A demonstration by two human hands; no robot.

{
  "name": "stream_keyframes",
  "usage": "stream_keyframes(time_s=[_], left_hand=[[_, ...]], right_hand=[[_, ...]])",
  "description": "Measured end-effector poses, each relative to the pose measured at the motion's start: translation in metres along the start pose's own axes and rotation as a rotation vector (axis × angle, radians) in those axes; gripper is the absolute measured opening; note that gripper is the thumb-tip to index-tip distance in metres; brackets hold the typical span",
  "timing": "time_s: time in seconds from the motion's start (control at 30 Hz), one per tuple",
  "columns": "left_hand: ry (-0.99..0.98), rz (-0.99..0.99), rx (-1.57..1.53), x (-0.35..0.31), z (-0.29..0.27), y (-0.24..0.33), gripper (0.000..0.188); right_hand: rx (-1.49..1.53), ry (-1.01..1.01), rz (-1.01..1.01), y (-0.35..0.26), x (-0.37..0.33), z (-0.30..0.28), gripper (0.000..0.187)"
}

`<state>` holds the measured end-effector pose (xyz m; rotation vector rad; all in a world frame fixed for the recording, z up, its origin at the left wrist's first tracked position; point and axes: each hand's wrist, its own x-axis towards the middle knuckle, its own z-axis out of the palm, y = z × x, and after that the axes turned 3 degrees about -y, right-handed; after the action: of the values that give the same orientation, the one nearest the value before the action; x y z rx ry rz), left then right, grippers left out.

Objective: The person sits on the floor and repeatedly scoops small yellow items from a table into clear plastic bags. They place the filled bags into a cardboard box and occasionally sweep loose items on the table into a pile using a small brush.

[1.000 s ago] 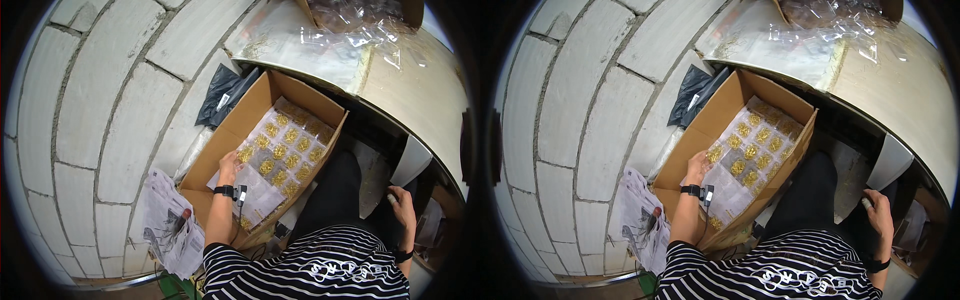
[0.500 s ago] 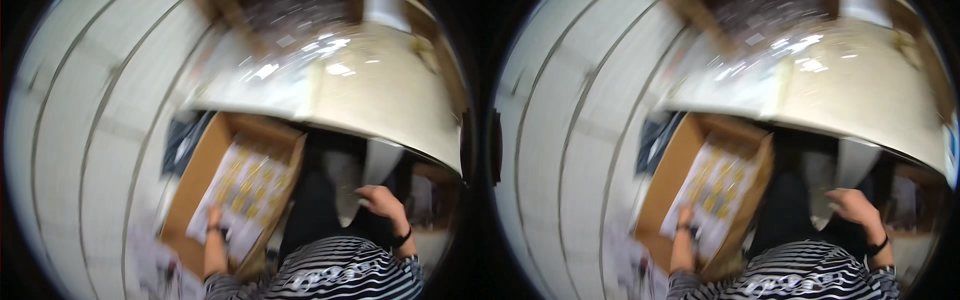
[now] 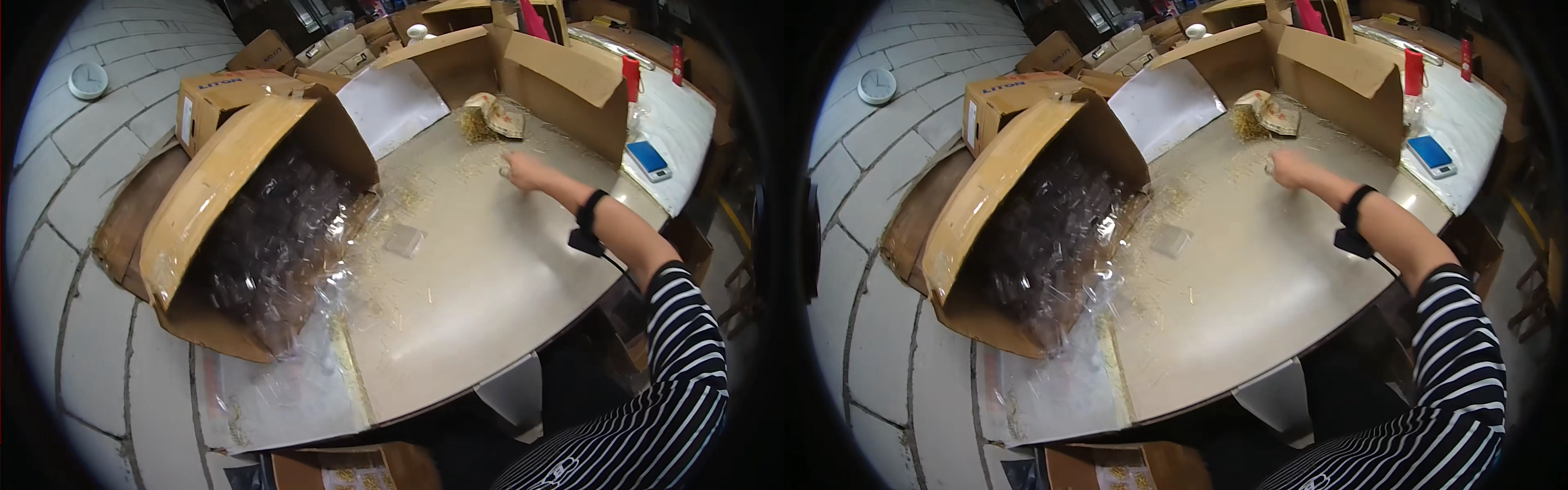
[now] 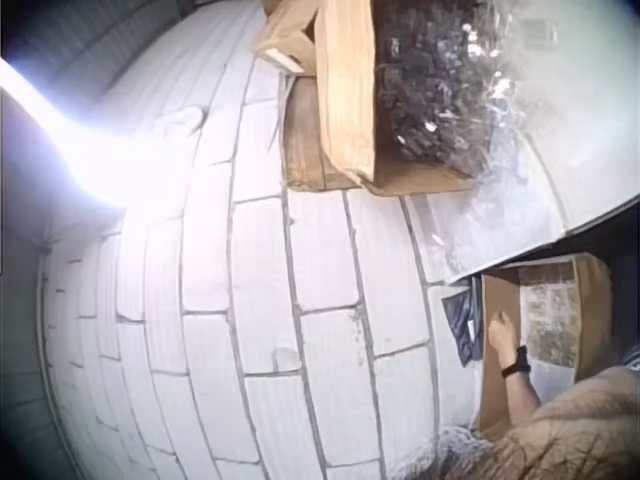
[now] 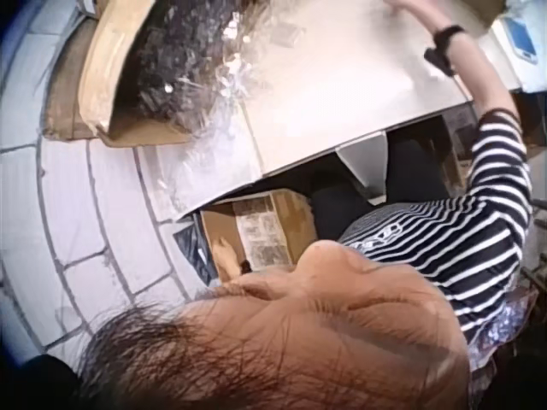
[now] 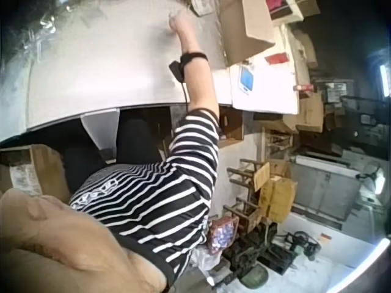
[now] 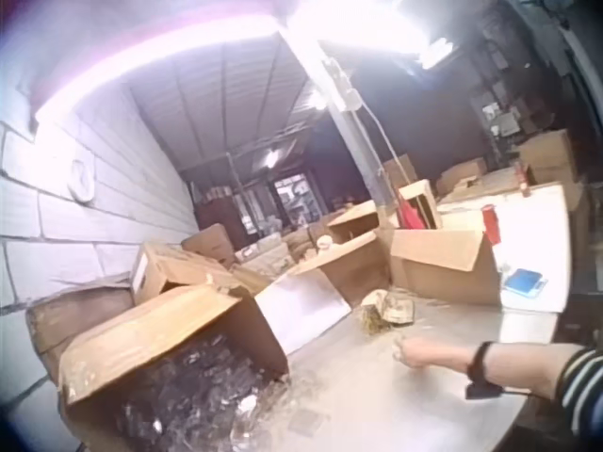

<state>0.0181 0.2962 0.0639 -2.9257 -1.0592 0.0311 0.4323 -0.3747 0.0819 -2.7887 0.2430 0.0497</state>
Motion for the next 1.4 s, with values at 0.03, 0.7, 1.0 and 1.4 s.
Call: stream_keyframes(time_s=[0.03,0.7,1.0,1.4], left_hand=[[0.063,0.176,-0.192,0.006,-0.016,0.031,0.026],[-0.322,1.056,-0.509,0.12,-0.017,0.509,0.075],[-0.77,0.666,-1.422,0.052,-0.022,0.409,0.07],[-1.106,0.557,-1.627,0.022,-0.035,0.373,0.057]], right_hand=[[0.011,0.033,0.104,-0.004,0.027,0.005,0.056],[-0.315,-0.281,-0.453,-0.11,-0.018,0.076,0.066],[-0.076,-0.047,-0.62,-0.099,-0.145,0.042,0.043],[0.925,-0.37,-0.924,-0.167,-0.156,0.07,0.02]])
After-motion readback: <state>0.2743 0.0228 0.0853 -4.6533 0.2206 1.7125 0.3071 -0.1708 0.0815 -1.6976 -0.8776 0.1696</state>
